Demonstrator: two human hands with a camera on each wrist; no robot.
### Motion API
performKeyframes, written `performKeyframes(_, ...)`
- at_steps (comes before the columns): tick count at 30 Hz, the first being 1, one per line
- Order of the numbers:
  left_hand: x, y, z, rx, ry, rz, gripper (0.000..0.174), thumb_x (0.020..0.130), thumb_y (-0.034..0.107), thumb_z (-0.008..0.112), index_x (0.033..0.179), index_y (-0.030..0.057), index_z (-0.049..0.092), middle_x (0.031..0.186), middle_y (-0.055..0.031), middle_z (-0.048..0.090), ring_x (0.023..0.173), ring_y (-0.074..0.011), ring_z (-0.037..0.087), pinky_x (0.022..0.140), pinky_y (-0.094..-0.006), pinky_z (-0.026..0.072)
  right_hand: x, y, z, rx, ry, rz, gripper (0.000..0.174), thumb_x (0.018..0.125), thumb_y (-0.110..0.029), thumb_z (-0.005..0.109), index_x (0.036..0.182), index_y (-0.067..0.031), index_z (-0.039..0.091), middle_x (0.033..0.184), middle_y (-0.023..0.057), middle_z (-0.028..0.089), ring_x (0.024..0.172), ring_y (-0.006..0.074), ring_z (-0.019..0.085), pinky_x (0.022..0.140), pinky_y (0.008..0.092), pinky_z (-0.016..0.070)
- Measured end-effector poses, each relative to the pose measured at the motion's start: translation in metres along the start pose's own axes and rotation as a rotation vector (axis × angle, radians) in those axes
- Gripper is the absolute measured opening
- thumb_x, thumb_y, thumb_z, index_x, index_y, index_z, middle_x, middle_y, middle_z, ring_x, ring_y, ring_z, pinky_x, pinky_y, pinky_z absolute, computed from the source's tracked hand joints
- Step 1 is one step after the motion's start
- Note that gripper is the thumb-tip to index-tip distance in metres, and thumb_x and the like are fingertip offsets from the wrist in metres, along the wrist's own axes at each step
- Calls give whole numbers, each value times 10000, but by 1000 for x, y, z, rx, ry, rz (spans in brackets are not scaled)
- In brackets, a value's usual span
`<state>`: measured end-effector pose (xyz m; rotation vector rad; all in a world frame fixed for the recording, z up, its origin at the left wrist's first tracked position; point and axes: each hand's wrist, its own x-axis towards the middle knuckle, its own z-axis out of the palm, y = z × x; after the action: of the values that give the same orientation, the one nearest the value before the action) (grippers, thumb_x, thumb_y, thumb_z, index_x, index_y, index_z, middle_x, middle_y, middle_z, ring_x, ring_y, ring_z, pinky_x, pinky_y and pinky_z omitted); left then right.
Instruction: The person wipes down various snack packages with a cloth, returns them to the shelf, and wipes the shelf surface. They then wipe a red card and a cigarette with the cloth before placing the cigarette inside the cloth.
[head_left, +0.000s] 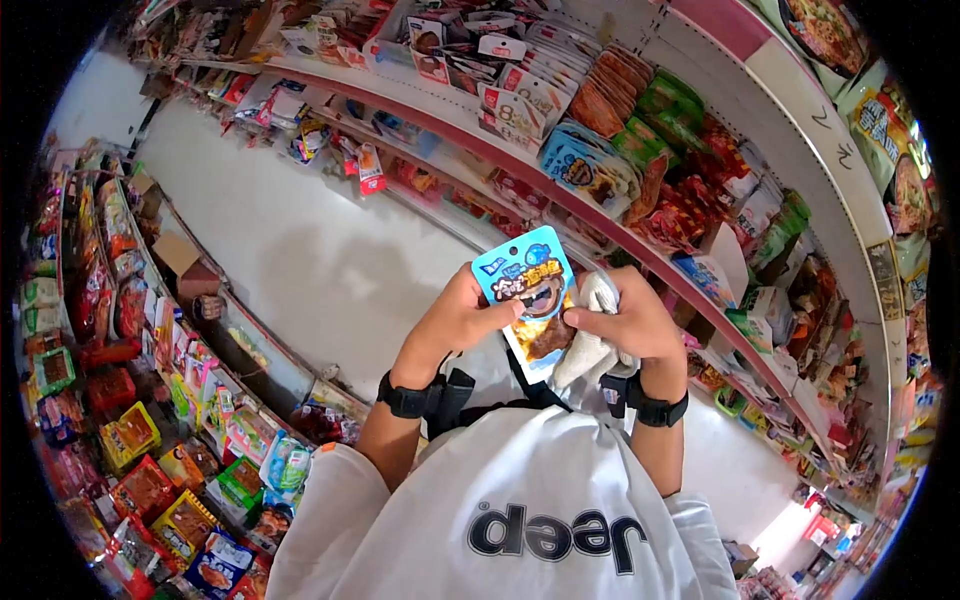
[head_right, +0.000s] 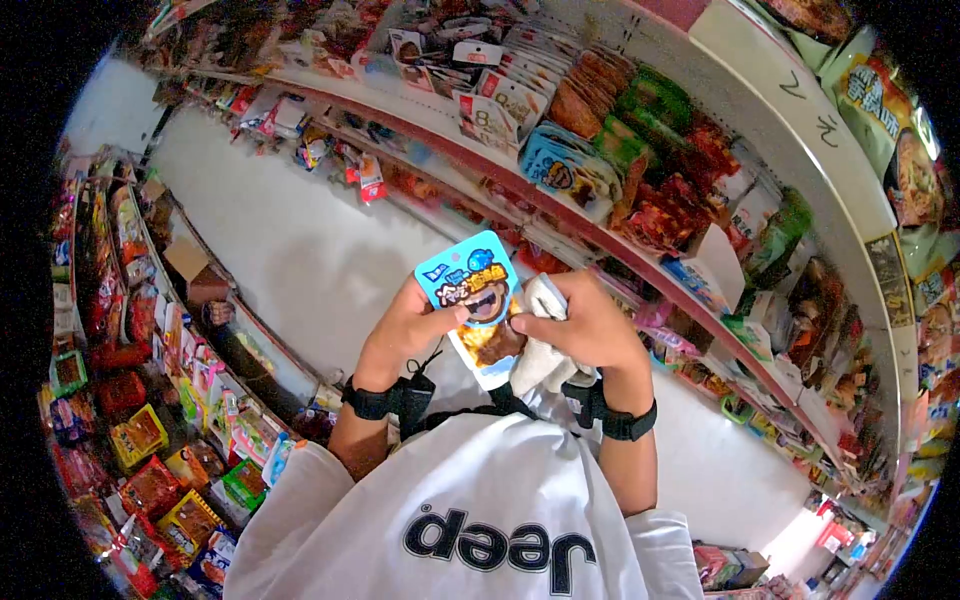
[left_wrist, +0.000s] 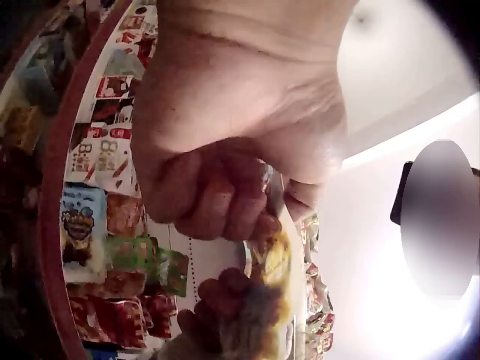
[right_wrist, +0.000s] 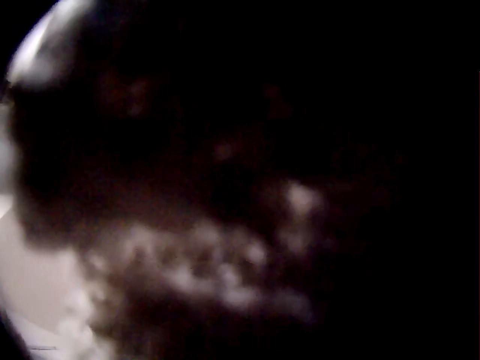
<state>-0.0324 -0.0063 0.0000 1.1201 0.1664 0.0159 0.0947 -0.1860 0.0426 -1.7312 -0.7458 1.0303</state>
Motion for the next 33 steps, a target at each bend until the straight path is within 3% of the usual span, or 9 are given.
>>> performKeyframes(1, -1, 0, -3, 40, -41, 8, 414, 791, -6, 559, 1200, -14, 493, 1106, -38, 594, 990, -97, 541, 872, -276, 436, 1, 0, 0, -8, -8, 6, 190, 725, -131, 712, 720, 0, 575, 608, 21, 551, 584, 77, 455, 542, 269, 396)
performKeyframes(4, -2, 4, 0, 47, -83, 50, 414, 789, -23, 542, 1201, -19, 492, 1119, -42, 587, 1007, -101, 534, 889, -283, 428, 0, 2, 2, 48, -14, -8, 198, 724, -138, 712, 719, 1, 570, 616, 21, 552, 591, 80, 455, 547, 272, 397)
performKeyframes(22, -5, 4, 10, 171, 7, 163, 376, 863, 63, 517, 1224, -28, 461, 1124, -58, 581, 1027, -101, 521, 895, -273, 412, 1, 6, 2, 143, 28, -43, 227, 726, -165, 728, 746, -5, 567, 631, 17, 537, 610, 78, 455, 560, 277, 403)
performKeyframes(27, -3, 5, 10, 184, 129, 178, 256, 876, 113, 550, 1082, -39, 565, 1022, -43, 616, 890, -85, 545, 787, -262, 453, -1, 14, -1, 92, 31, -21, 237, 723, -180, 728, 765, -8, 570, 647, 19, 546, 617, 88, 469, 569, 285, 411)
performKeyframes(33, 4, -1, 8, 317, 73, 260, 207, 878, 98, 544, 1031, -33, 595, 1018, -39, 620, 908, -92, 541, 805, -265, 442, -2, 11, -6, 13, 97, -17, 238, 720, -179, 727, 749, 0, 572, 635, 40, 556, 596, 99, 468, 557, 293, 413)
